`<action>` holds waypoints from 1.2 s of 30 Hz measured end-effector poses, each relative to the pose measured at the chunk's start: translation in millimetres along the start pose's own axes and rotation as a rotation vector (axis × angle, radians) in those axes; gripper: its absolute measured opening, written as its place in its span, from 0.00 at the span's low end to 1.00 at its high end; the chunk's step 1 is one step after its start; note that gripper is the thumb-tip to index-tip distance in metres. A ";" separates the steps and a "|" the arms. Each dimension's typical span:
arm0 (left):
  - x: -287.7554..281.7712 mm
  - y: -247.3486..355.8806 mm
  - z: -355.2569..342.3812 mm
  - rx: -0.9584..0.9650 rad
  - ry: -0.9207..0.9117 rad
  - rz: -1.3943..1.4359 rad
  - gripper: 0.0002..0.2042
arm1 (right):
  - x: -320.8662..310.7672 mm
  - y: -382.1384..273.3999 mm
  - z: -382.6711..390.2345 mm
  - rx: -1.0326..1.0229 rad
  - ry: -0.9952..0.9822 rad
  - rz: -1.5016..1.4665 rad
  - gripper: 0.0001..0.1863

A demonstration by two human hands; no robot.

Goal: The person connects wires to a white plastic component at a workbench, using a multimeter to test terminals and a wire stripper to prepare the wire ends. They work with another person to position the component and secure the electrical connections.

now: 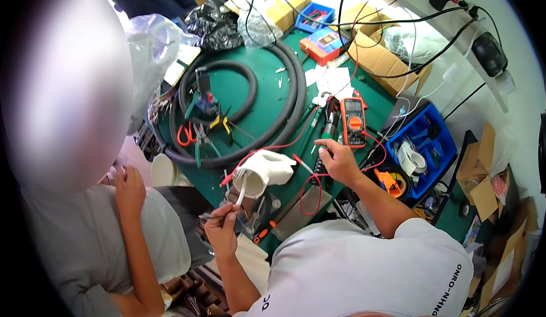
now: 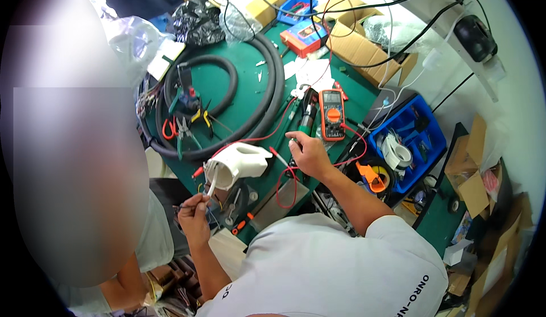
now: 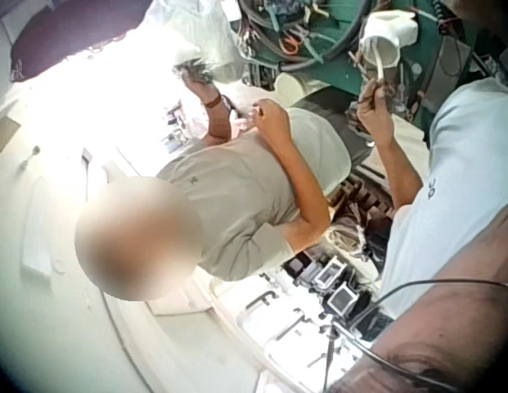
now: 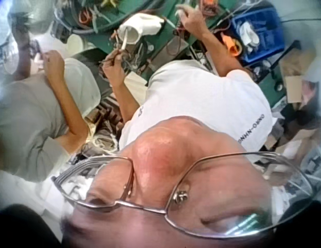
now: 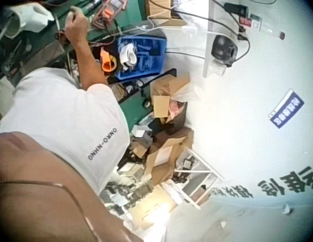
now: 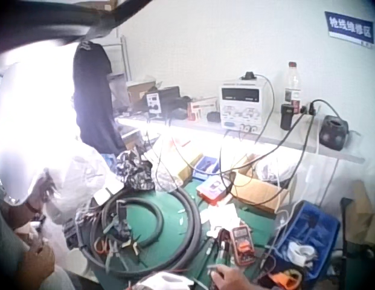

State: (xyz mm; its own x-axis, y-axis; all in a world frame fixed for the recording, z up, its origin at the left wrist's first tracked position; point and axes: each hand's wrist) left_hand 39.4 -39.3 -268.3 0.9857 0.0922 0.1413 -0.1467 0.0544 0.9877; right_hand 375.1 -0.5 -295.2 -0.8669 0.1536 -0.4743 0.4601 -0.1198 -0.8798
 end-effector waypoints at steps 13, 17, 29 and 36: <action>4.0 3.8 0.0 -0.005 -0.040 0.045 0.10 | 1.2 18.4 -6.7 0.016 0.093 -0.095 0.12; 3.4 3.5 1.4 -0.019 -0.027 0.053 0.10 | 4.5 23.0 -3.8 0.021 0.095 -0.110 0.13; 3.9 2.2 0.5 -0.003 -0.028 0.040 0.09 | -26.3 4.0 -15.5 -0.029 0.214 -0.033 0.18; 9.9 2.8 -3.6 -0.014 -0.046 0.044 0.09 | -91.8 -39.0 -85.3 -0.387 0.601 0.375 0.23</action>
State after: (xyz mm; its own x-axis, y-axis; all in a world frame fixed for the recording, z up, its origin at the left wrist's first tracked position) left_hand 48.4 -34.7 -264.4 0.9809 0.0494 0.1882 -0.1912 0.0652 0.9794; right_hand 453.1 73.7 -220.3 -0.4403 0.6853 -0.5801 0.8295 0.0632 -0.5550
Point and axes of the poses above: each hand's wrist, its own z-axis away from the middle knuckle, its own x-axis out of the palm, y = z × x, and after that the axes turned 4 degrees about z, right-handed
